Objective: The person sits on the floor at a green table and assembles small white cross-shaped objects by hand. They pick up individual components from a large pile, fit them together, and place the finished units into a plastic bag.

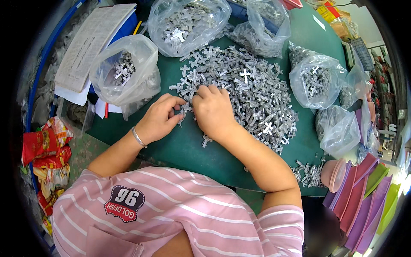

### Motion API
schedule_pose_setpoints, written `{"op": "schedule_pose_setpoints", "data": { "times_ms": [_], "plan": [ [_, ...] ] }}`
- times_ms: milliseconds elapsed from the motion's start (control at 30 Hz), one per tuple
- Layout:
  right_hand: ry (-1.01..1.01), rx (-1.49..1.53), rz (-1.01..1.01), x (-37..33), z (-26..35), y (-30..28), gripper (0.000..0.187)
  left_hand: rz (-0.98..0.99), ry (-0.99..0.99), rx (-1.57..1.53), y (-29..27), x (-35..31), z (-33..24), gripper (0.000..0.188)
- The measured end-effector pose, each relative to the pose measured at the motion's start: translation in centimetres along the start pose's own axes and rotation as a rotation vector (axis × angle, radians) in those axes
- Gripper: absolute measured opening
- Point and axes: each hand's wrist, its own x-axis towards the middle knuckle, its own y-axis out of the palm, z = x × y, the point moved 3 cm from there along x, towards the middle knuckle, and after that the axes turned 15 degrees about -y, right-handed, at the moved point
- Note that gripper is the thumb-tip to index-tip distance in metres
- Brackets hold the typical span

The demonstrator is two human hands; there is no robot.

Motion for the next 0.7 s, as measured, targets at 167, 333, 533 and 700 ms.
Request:
{"op": "schedule_pose_setpoints", "data": {
  "times_ms": [167, 333, 533, 700],
  "plan": [
    [-0.069, 0.215, 0.038, -2.6, 0.5, -1.6, 0.016, 0.015, 0.052, 0.010, -0.1, 0.2, 1.3, 0.027],
    [-0.014, 0.040, -0.016, -6.2, 1.7, -2.4, 0.023, 0.078, 0.083, 0.080, -0.3, -1.0, -0.4, 0.028],
    [0.087, -0.023, -0.175, -7.6, 2.5, -3.5, 0.012, 0.096, 0.170, 0.128, 0.8, -1.3, -0.7, 0.024],
    [0.155, 0.110, -0.148, -4.7, 2.7, -1.1, 0.019, 0.078, 0.118, 0.035, 1.0, -0.8, -1.3, 0.025]
  ]
}}
